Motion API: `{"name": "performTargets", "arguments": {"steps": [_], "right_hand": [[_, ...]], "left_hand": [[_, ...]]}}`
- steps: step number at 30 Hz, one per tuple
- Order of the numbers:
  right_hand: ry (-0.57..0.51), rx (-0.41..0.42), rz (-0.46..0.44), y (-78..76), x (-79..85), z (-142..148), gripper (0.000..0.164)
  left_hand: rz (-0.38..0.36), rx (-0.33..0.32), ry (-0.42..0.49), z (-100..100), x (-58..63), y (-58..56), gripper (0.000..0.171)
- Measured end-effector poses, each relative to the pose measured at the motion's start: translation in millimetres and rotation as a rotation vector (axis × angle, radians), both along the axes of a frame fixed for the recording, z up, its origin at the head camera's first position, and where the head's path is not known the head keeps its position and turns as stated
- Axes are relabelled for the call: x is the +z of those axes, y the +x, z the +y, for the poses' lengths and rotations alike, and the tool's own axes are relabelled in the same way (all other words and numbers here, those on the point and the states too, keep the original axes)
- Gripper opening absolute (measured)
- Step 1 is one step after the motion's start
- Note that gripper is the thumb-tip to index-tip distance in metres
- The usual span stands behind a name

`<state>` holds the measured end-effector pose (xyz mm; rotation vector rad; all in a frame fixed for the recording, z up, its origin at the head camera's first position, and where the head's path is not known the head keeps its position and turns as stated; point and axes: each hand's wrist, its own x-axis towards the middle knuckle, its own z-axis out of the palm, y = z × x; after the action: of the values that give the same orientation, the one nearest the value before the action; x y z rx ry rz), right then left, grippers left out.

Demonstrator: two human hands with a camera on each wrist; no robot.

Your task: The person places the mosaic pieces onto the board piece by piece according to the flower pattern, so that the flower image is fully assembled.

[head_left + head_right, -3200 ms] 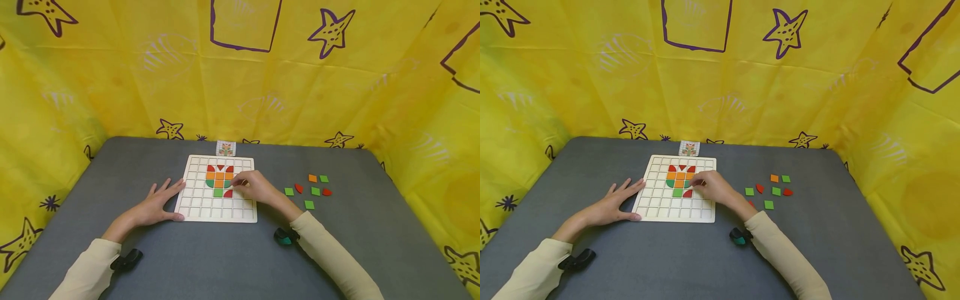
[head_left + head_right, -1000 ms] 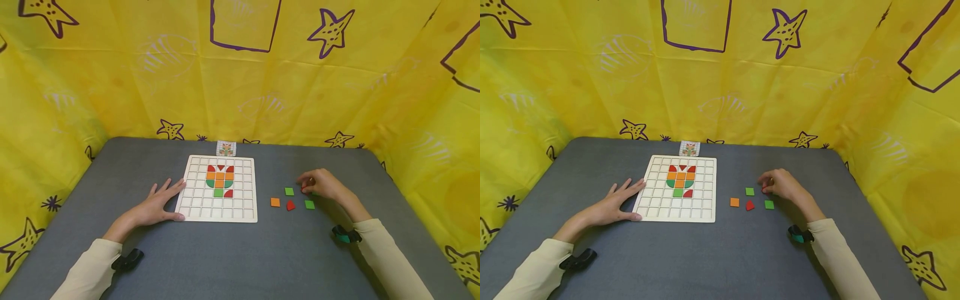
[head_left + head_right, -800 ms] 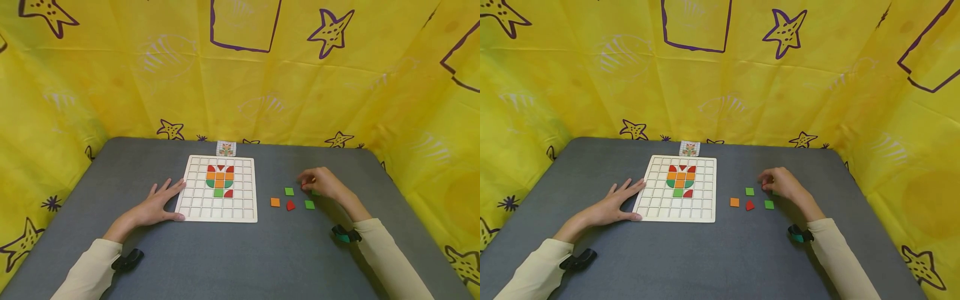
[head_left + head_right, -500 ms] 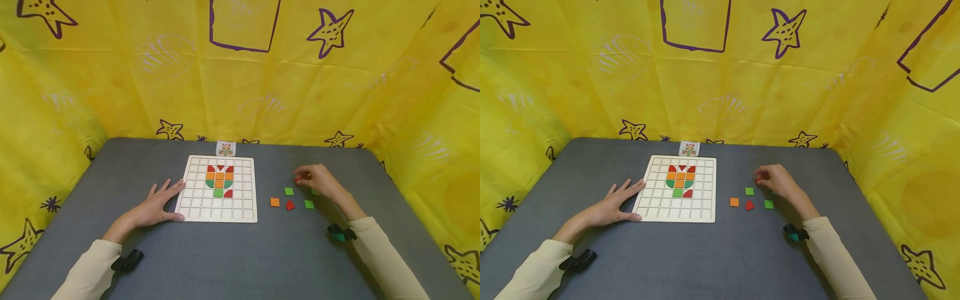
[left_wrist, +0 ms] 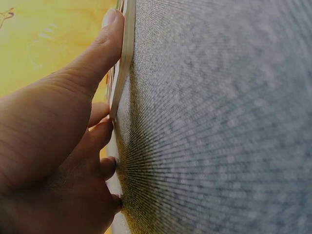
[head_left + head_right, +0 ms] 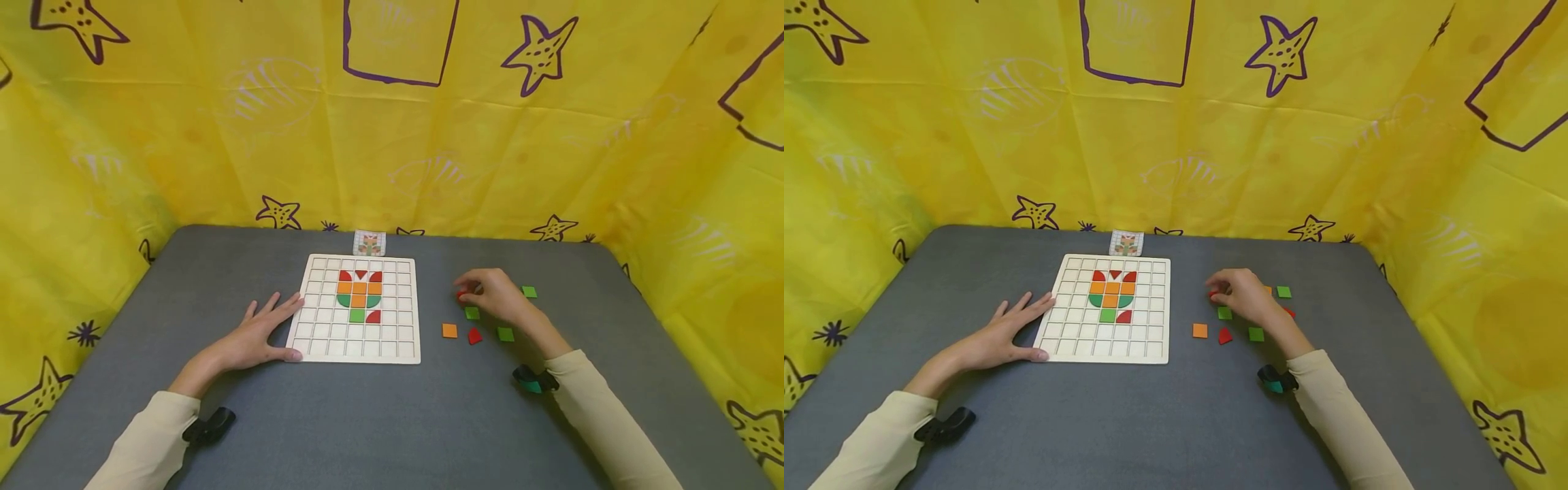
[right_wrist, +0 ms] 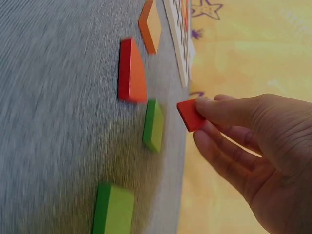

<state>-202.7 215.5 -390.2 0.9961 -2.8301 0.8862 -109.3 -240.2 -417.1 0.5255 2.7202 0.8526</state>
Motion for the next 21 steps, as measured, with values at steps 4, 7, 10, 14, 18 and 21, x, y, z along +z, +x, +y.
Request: {"name": "performTargets", "arguments": {"steps": [4, 7, 10, 14, 18, 21], "right_hand": [[-0.013, 0.024, -0.002, 0.2, -4.1, -12, 0.021], [-0.013, 0.048, 0.003, 0.4, -6.4, -19, 0.022], [-0.015, 0.062, 0.015, -0.3, -7.1, -28, 0.021], [-0.013, 0.086, 0.027, -3.0, -6.8, -41, 0.02], [-0.01, 0.1, 0.026, -5.4, -6.1, -57, 0.019], [-0.019, 0.111, 0.026, -6.1, -5.0, -67, 0.019]], "left_hand": [[0.009, -0.009, 0.016, -1, -4.3, 4.5, 0.104], [0.012, -0.012, 0.026, -1, -5.5, 6.8, 0.104], [0.016, -0.013, 0.032, -1, -3.6, 6.0, 0.103], [0.014, -0.011, 0.019, -1, 0.0, 3.1, 0.103], [0.013, -0.014, 0.006, 0, 2.3, 0.6, 0.104], [0.01, -0.013, 0.003, 1, 3.6, -0.5, 0.104]]}}
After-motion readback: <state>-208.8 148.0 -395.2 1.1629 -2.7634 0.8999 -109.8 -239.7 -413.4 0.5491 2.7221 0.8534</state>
